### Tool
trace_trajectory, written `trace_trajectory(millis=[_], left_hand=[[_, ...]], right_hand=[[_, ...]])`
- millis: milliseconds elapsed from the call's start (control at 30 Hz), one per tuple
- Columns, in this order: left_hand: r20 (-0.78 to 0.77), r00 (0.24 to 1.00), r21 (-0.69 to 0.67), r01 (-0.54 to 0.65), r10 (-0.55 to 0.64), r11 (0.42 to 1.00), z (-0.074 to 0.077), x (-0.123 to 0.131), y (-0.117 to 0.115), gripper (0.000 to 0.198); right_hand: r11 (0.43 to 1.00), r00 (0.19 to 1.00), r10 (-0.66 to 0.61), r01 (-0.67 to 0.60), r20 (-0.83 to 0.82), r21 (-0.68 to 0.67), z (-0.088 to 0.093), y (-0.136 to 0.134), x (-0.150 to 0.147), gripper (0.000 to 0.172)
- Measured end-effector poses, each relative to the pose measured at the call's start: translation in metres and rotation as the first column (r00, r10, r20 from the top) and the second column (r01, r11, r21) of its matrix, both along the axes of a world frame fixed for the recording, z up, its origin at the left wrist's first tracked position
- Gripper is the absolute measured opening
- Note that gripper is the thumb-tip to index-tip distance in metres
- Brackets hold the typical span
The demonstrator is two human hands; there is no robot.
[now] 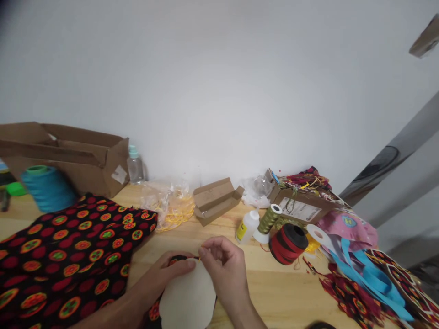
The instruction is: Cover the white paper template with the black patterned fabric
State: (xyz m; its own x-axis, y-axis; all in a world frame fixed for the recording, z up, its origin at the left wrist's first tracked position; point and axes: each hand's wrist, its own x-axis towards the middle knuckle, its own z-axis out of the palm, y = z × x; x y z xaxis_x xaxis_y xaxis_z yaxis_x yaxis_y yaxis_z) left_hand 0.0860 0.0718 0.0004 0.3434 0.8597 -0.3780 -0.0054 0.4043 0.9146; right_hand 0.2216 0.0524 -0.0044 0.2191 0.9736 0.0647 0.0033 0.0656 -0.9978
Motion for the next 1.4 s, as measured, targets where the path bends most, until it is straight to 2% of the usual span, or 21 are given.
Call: trace_trajectory(millis=[100, 267, 500, 700, 867, 1133, 1400], left_hand=[[0.031, 0.999, 0.003, -0.031, 0.030, 1.000, -0.004, 0.001, 0.001, 0.029], [0.029, 0.999, 0.066, 0.037, -0.039, 0.997, -0.006, 0.001, 0.002, 0.025], [0.088, 0.995, 0.050, 0.048, -0.052, 0.998, -0.007, 0.001, 0.003, 0.028], [0.067, 0.998, 0.124, -0.017, 0.008, 0.992, -0.009, 0.004, 0.003, 0.026], [0.014, 0.998, 0.132, -0.068, 0.067, 0.989, -0.008, 0.004, 0.003, 0.026], [-0.009, 0.996, 0.116, -0.084, 0.086, 0.990, -0.011, 0.000, 0.004, 0.024], [-0.010, 0.997, 0.141, -0.078, 0.080, 0.987, -0.016, 0.000, 0.005, 0.024]], right_hand=[[1.000, 0.998, -0.010, 0.009, 0.062, 0.017, -0.002, -0.001, 0.001, 0.016], [0.999, 0.990, -0.013, 0.007, 0.141, 0.041, -0.004, -0.001, 0.002, 0.013], [0.989, 0.965, -0.051, 0.014, 0.257, 0.144, -0.006, -0.003, 0.001, 0.007], [0.970, 0.916, -0.082, -0.017, 0.392, 0.243, -0.007, -0.006, 0.001, 0.005], [0.975, 0.932, -0.079, -0.002, 0.355, 0.221, -0.007, -0.006, -0.001, 0.004], [0.996, 0.976, -0.045, 0.027, 0.215, 0.085, -0.005, -0.005, -0.005, 0.009], [0.997, 0.971, -0.035, 0.019, 0.238, 0.070, -0.006, -0.005, -0.007, 0.010]])
